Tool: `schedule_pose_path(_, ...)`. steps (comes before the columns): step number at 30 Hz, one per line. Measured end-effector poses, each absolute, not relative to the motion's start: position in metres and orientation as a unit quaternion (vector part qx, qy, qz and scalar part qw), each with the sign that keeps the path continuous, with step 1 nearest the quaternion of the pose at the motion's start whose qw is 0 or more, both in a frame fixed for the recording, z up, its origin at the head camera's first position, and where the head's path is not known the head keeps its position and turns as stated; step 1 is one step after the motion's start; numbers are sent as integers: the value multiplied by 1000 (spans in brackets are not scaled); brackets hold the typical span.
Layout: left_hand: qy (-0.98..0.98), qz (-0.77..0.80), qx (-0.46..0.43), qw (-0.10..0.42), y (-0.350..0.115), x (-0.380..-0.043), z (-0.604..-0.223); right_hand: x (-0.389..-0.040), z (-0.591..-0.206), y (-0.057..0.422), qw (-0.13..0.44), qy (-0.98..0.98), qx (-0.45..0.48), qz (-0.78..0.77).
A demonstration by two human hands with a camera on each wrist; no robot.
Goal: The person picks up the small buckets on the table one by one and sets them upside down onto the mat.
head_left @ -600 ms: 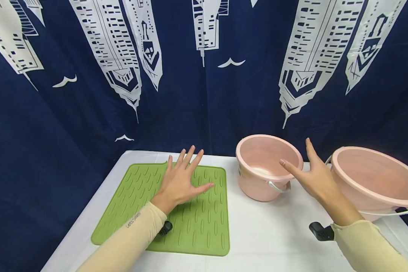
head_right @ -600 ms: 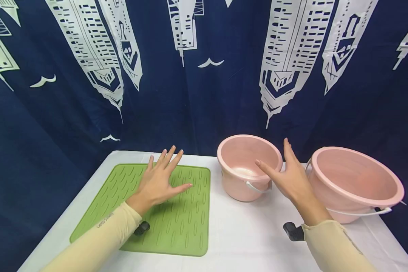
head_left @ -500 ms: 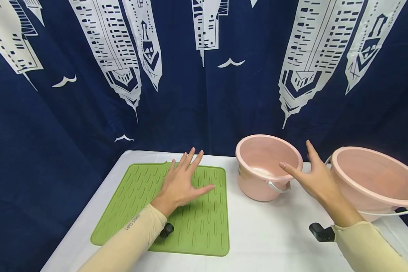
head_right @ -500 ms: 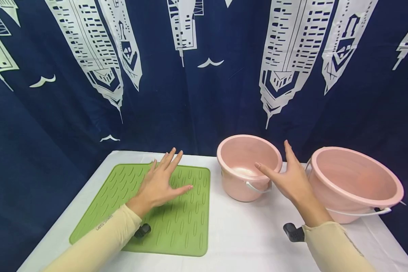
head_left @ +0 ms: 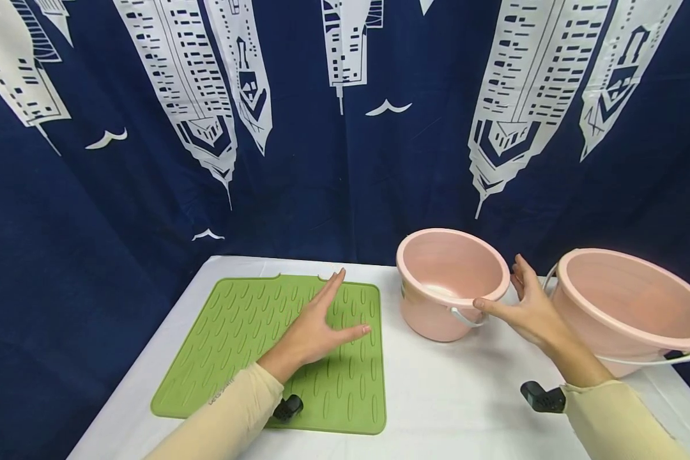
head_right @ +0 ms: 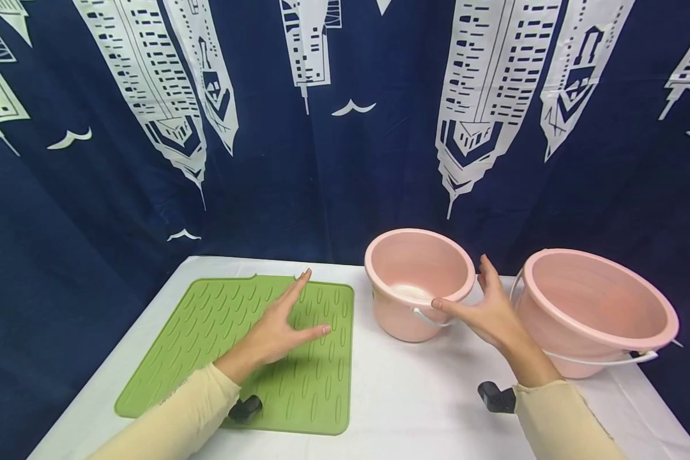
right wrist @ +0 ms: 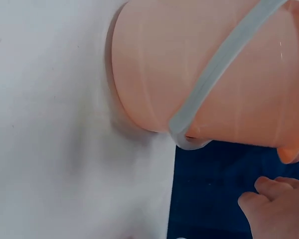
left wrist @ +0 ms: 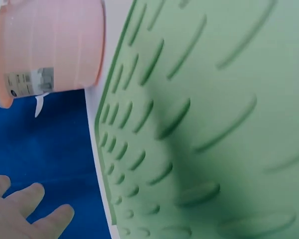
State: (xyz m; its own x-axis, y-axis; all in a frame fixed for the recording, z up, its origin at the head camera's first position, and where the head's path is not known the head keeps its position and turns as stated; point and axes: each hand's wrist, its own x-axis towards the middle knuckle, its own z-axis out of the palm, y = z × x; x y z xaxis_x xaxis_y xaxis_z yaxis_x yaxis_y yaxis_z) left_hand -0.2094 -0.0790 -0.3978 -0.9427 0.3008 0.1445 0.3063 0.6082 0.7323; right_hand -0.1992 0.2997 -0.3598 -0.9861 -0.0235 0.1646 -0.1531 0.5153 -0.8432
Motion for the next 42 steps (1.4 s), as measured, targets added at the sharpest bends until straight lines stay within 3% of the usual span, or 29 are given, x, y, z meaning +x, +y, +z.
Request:
schedule_pose_path(16, -858, -482, -171, -46, -69, -193, -412, -205, -373, 294, 21, -859, 23, 512)
schedule_pose_path(24, -841, -511, -168, -60, -70, -193, -419, -210, -379, 288, 66, -845, 49, 528)
schedule_pose_path(42, -845, -504, -165, -68, -66, -190, -424, -210, -386, 285, 93, -827, 53, 552)
